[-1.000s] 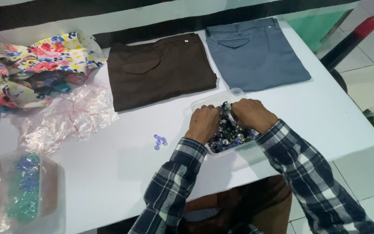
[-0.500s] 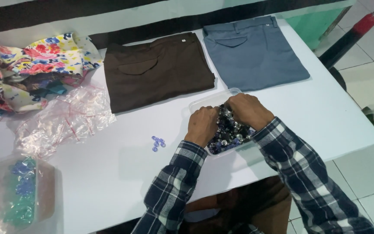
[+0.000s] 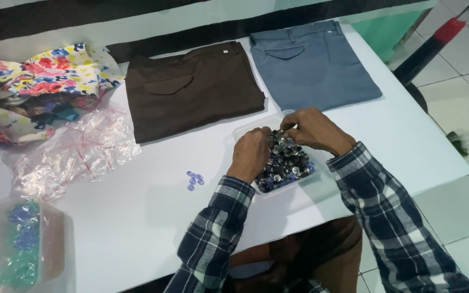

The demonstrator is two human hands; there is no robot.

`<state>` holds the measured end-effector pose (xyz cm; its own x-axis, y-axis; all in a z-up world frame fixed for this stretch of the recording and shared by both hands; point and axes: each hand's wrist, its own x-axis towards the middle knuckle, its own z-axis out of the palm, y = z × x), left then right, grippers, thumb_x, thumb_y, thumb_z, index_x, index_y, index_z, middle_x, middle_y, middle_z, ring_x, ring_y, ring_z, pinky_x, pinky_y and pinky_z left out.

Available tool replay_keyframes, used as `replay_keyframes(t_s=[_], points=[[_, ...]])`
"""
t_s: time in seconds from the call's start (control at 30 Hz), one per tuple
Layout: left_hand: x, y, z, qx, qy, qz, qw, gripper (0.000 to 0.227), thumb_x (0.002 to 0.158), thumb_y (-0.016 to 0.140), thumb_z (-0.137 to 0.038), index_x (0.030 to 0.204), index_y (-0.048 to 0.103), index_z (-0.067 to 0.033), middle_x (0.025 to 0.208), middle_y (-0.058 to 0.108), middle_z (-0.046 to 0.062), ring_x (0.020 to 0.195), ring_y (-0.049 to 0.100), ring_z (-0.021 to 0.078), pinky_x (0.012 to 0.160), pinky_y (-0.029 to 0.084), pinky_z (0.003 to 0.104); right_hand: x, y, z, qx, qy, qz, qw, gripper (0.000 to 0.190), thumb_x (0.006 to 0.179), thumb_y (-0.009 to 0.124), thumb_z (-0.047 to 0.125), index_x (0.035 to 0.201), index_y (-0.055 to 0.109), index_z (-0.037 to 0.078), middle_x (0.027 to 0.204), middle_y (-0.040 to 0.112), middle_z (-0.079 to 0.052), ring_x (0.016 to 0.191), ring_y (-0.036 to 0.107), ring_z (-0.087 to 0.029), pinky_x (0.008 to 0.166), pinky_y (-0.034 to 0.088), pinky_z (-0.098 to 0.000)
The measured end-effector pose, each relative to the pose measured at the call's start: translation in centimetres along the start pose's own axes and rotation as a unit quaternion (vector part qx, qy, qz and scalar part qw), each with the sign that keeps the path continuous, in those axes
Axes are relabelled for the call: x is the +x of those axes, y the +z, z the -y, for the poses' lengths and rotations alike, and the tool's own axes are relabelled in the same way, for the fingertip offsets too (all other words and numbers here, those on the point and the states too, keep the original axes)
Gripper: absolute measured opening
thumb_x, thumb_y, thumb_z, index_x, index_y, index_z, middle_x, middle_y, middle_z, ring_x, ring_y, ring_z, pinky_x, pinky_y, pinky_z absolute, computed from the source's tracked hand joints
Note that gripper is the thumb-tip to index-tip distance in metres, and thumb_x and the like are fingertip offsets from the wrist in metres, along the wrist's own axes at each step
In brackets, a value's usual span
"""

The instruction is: The person picks small buttons one by one from a plastic tray and a transparent bag, placing them onto the white surface of a workstation tabletop.

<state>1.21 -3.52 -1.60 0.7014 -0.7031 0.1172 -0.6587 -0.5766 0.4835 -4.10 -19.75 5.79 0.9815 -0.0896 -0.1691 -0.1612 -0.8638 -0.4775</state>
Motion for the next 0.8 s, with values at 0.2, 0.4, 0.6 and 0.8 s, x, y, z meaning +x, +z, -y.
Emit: replay_keyframes(t_s=[0.2, 0.4, 0.6, 0.8], points=[[-0.7, -3.2, -1.2, -0.314, -0.057, -0.018, 0.948, 0.029, 0.091, 0.065, -0.020, 0.117, 0.070, -0.0067, 0.098, 0.077, 0.014, 0.098, 0.073, 0.0343, 0.088, 0.056, 0.047, 0.8, 1.2, -1.4, 0.045, -0.024, -0.018, 0.999, 0.026, 0.086, 0.062, 0.007, 0.106, 0.079, 0.007, 0.099, 0.079, -0.015, 0.089, 0.076, -0.036, 0.084, 0.057, -0.0479], [0.3, -1.3, 0.7, -0.339, -0.048, -0.023, 0.939, 0.021, 0.086, 0.070, -0.017, 0.106, 0.077, -0.0140, 0.092, 0.078, 0.011, 0.093, 0.074, 0.0323, 0.087, 0.055, 0.042, 1.0, 2.8, -2.1, 0.032, -0.031, -0.054, 0.998, 0.018, 0.086, 0.070, 0.012, 0.099, 0.082, 0.012, 0.092, 0.080, -0.010, 0.088, 0.076, -0.034, 0.081, 0.059, -0.0448], [0.6, -1.9, 0.5, -0.324, -0.033, -0.017, 0.945, 0.022, 0.086, 0.067, -0.005, 0.105, 0.078, -0.0102, 0.090, 0.078, 0.015, 0.088, 0.075, 0.0349, 0.080, 0.058, 0.039, 1.2, 2.6, -2.3, 0.006, -0.011, -0.035, 0.999, 0.015, 0.086, 0.073, 0.014, 0.098, 0.081, 0.010, 0.094, 0.080, -0.012, 0.085, 0.077, -0.032, 0.078, 0.060, -0.0436], [1.0, -0.4, 1.5, -0.355, -0.055, -0.029, 0.933, 0.023, 0.088, 0.064, -0.008, 0.108, 0.076, -0.0115, 0.084, 0.077, 0.010, 0.084, 0.076, 0.0229, 0.076, 0.058, 0.034, 3.0, 5.8, -4.1, -0.290, -0.021, -0.017, 0.957, 0.012, 0.080, 0.070, 0.008, 0.089, 0.078, 0.006, 0.079, 0.076, -0.014, 0.074, 0.075, -0.031, 0.066, 0.060, -0.0380]])
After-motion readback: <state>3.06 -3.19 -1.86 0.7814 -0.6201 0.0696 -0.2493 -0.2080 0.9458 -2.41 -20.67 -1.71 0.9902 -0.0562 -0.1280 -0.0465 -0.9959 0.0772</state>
